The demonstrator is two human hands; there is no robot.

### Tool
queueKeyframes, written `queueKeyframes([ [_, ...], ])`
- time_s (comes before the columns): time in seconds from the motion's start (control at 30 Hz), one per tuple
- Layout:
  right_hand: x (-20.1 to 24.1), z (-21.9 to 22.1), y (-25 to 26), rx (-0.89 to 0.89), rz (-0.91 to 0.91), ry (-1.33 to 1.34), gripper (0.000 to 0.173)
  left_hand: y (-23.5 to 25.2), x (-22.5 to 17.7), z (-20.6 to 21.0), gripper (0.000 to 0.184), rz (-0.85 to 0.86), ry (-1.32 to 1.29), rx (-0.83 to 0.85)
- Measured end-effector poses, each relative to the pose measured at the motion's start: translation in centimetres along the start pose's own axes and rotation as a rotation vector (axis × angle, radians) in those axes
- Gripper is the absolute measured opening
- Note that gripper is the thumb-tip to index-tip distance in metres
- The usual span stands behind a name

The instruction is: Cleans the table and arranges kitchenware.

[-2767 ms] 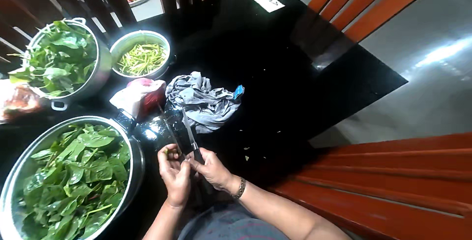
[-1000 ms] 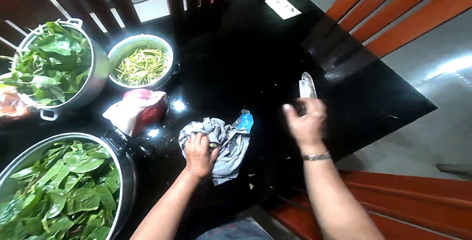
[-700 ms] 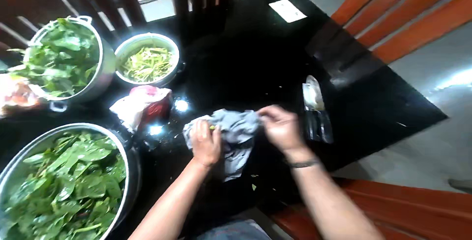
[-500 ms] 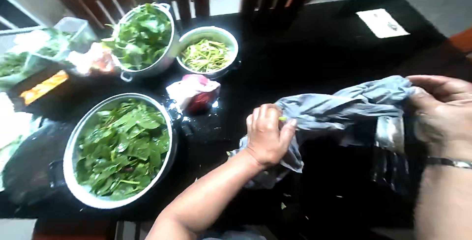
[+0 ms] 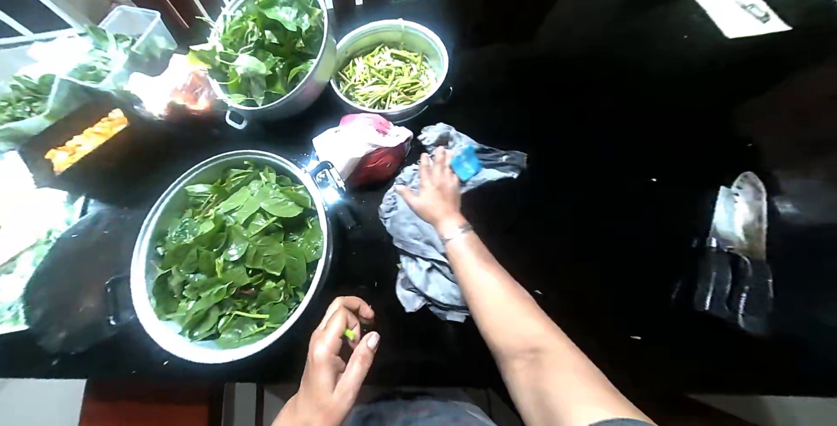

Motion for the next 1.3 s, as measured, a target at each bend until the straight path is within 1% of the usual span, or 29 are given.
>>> queueKeyframes([
  [0.07,2.1,1.1,-0.9,0.031,-0.074,0.047,0.09,0.8,0.0,-0.3,0.026,0.023,0.014,-0.014],
  [0.13,3.5,1.4,-3.2,0.083,-0.161,0.11,0.082,1.6,0.7,0.3,0.024,0.013,0.035,-0.007],
  [0.2,4.1,0.8,-5.8,0.091,-0.256,0.254,0.06,2.0,1.3,1.5,0.022,-0.004,0.049,0.017],
  [0.23,4.1,0.1,-6.8,0.041,-0.305,0.343,0.048,2.1,1.4,2.1,0.022,-0.007,0.046,0.042],
  [0.27,3.7,-0.8,-7.4,-0.024,-0.341,0.413,0.039,2.1,1.4,2.6,0.022,-0.002,0.039,0.067],
  [0.3,3.0,-2.0,-7.6,-0.077,-0.344,0.469,0.034,2.2,1.2,2.9,0.022,0.008,0.032,0.087],
  [0.33,2.2,-3.6,-7.5,-0.125,-0.313,0.515,0.033,2.3,1.1,3.0,0.021,0.017,0.03,0.101],
  [0.37,1.3,-5.7,-7.1,-0.156,-0.243,0.571,0.032,2.3,1.1,3.0,0.021,0.021,0.036,0.11],
  [0.43,-0.7,-11.5,-6.1,-0.226,-0.116,0.715,0.031,2.0,1.5,2.5,0.021,0.025,0.056,0.11],
  [0.47,-1.6,-15.0,-5.8,-0.251,-0.107,0.765,0.029,1.7,1.8,2.1,0.021,0.024,0.066,0.11],
  [0.53,-3.6,-22.0,-6.2,-0.259,-0.114,0.776,0.031,0.9,2.5,1.4,0.019,0.013,0.08,0.114],
  [0.6,-5.9,-27.5,-8.2,-0.259,-0.103,0.733,0.034,-0.2,3.4,0.8,0.02,-0.001,0.118,0.133],
  [0.63,-7.4,-29.3,-9.7,-0.271,-0.09,0.706,0.035,-0.9,3.8,0.6,0.021,0.003,0.151,0.15],
  [0.7,-11.0,-30.6,-13.3,-0.295,-0.005,0.664,0.036,-2.1,4.5,0.3,0.023,0.041,0.247,0.179],
  [0.73,-12.9,-30.0,-15.1,-0.298,0.08,0.594,0.035,-2.6,4.8,0.2,0.022,0.063,0.298,0.196],
  [0.77,-14.7,-28.4,-17.0,-0.271,0.185,0.496,0.039,-3.0,5.0,0.1,0.021,0.077,0.343,0.217],
  [0.8,-16.5,-26.1,-18.9,-0.213,0.295,0.401,0.057,-3.3,5.3,0.1,0.02,0.084,0.387,0.239],
  [0.83,-18.0,-23.3,-20.7,-0.136,0.395,0.319,0.083,-3.4,5.5,0.0,0.02,0.082,0.429,0.263],
  [0.87,-18.4,-20.8,-22.1,-0.112,0.467,0.25,0.104,-3.6,5.7,0.0,0.02,0.077,0.463,0.288],
  [0.9,-18.1,-19.0,-23.1,-0.152,0.492,0.174,0.118,-3.6,5.9,0.1,0.02,0.072,0.483,0.308],
  [0.93,-17.2,-17.8,-23.5,-0.203,0.482,0.103,0.124,-3.6,6.1,0.2,0.02,0.069,0.49,0.316],
  [1.0,-13.6,-15.8,-24.1,-0.226,0.422,0.003,0.124,-3.7,6.3,-0.1,0.019,0.041,0.485,0.333],
  [1.03,-11.3,-14.9,-24.2,-0.224,0.378,-0.027,0.119,-3.7,6.4,-0.3,0.019,0.035,0.465,0.332],
  [1.1,-6.1,-12.8,-23.9,-0.262,0.261,-0.035,0.101,-4.1,6.5,-0.7,0.017,0.06,0.379,0.32],
  [1.17,-0.9,-9.8,-23.1,-0.321,0.137,-0.006,0.087,-4.7,5.7,-1.7,0.02,0.099,0.214,0.325],
  [1.23,3.2,-6.6,-21.4,-0.377,0.059,0.042,0.079,-4.7,3.2,-4.0,0.026,0.121,-0.014,0.317],
  [1.27,4.5,-5.5,-20.2,-0.362,0.032,0.063,0.079,-4.3,1.2,-5.9,0.027,0.141,-0.074,0.272],
  [1.3,5.5,-4.8,-18.8,-0.301,0.011,0.092,0.081,-3.8,-0.6,-8.3,0.025,0.164,-0.078,0.179],
])
Point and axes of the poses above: each hand's wrist, its own y-axis towards the middle knuckle, its own z-axis out of the palm, x = y × z, the point moved 6 cm from there along y, towards the middle knuckle, and after that the axes turned 13 degrees about -x, right-handed, at the moved point
